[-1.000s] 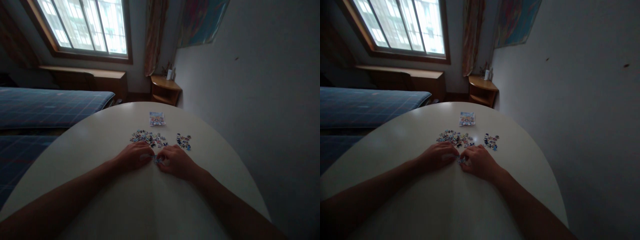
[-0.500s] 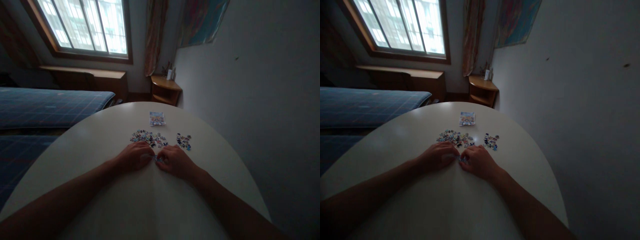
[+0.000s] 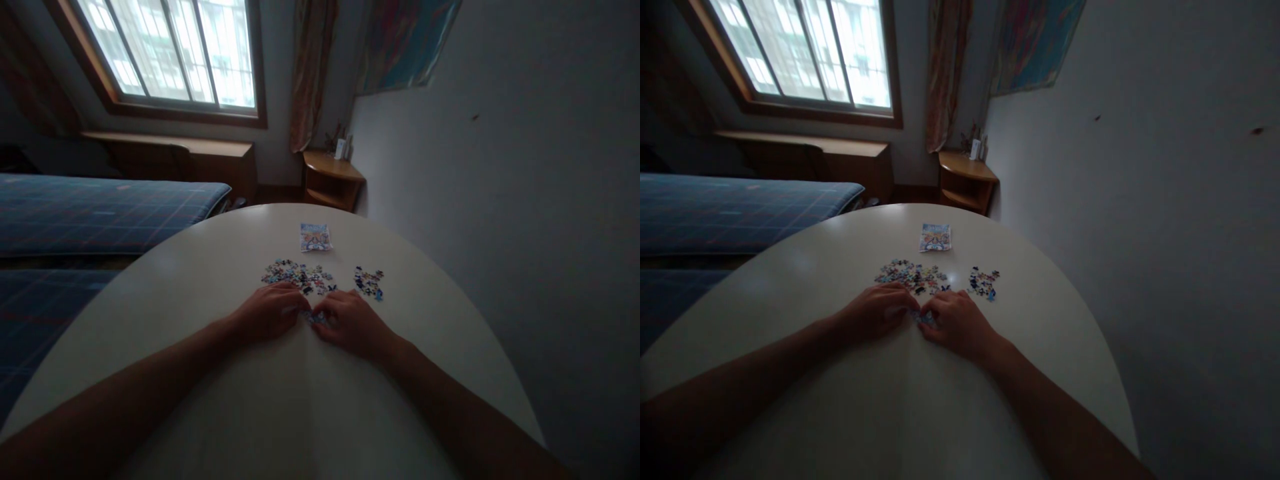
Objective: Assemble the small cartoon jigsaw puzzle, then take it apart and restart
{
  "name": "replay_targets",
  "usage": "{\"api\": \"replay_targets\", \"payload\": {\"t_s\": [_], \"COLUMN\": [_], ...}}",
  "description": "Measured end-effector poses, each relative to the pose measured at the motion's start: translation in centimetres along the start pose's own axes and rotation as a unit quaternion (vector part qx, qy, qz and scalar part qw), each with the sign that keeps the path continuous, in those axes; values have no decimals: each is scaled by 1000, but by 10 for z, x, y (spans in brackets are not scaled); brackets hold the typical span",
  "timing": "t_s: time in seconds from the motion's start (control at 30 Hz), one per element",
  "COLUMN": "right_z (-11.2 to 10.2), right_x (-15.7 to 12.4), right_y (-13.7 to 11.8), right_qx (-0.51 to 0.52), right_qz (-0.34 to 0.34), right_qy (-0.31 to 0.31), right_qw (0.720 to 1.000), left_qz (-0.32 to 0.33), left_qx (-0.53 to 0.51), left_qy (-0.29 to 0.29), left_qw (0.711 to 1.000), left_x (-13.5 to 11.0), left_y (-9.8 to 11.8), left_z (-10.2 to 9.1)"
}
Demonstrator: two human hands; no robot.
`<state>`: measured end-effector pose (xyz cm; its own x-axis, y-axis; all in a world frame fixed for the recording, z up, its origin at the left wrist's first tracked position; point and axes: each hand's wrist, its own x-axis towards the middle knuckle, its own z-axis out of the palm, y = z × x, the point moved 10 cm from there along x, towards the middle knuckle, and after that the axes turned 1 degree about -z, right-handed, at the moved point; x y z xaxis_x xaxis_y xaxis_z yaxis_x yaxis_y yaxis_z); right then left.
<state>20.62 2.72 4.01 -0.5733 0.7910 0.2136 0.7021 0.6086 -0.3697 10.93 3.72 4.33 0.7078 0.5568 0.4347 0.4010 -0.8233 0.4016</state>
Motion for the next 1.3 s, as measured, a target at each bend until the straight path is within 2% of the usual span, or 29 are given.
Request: {"api": "replay_targets", "payload": {"t_s": [1.0,1.3], "right_z": [5,1], "right_x": [-2,-3], "right_y": [0,1], "right_qx": [11,6], "right_qz": [-39,-22], "right_qy": [13,24], "right_qw": [999,999], "left_qz": [2,-11], "left_qx": [-14,-12], "left_qy": [1,-4], "left_qw": [1000,1000], "left_x": [0,-1], "left_y": [0,-5], "left_z": [1,3]}}
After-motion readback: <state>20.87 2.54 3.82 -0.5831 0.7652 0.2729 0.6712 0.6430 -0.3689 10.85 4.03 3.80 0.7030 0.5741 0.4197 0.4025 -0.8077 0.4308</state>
